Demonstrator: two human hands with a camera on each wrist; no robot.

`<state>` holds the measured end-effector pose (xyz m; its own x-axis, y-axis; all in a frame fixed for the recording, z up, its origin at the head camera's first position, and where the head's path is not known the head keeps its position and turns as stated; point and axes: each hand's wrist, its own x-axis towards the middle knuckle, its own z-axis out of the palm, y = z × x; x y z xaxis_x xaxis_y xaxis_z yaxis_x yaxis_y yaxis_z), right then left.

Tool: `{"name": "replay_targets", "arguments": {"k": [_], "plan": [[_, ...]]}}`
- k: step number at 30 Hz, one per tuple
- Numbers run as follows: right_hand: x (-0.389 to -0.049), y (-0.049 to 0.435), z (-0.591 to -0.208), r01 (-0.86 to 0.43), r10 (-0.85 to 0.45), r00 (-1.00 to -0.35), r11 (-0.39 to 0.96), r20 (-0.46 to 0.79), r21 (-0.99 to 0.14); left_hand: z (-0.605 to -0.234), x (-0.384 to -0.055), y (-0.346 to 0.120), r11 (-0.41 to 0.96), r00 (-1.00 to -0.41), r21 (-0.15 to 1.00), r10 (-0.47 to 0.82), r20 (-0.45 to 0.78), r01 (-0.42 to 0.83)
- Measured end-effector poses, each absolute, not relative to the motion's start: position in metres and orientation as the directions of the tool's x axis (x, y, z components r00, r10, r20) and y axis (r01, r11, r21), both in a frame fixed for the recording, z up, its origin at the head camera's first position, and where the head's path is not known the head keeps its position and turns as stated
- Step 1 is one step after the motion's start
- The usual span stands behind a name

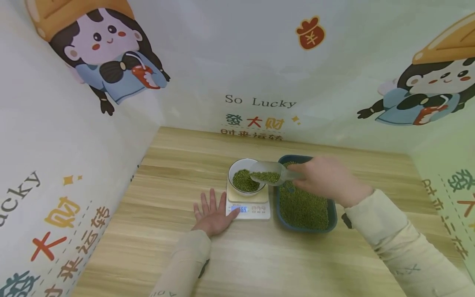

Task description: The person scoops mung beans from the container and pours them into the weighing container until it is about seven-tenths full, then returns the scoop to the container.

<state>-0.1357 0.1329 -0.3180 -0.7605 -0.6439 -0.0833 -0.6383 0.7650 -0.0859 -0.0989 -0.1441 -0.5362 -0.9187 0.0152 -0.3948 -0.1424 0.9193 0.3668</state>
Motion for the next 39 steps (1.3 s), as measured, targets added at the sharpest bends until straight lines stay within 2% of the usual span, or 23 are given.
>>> {"name": "replay_targets", "arguments": {"k": [11, 20, 26, 32, 39], "plan": [[-0.138, 0.13, -0.324, -0.656, -0.658, -0.752, 0.753, -0.04, -0.06, -0.538, -0.1, -0.144, 0.915, -0.908, 0.369, 0.008, -0.419, -0.163], [-0.139, 0.13, -0.328, -0.644, -0.646, -0.762, 0.763, -0.037, -0.065, -0.52, -0.094, -0.142, 0.925, -0.913, 0.357, 0.027, -0.406, -0.131], [-0.137, 0.126, -0.331, -0.642, -0.643, -0.766, 0.765, -0.004, -0.048, -0.529, -0.096, -0.143, 0.921, -0.914, 0.362, 0.016, -0.405, -0.145], [-0.137, 0.123, -0.338, -0.627, -0.628, -0.778, 0.778, -0.027, -0.042, -0.536, -0.096, -0.143, 0.917, -0.913, 0.368, 0.012, -0.408, -0.152], [-0.138, 0.123, -0.342, -0.655, -0.654, -0.753, 0.756, 0.066, 0.017, -0.533, -0.097, -0.143, 0.913, -0.912, 0.374, 0.008, -0.411, -0.16]]}}
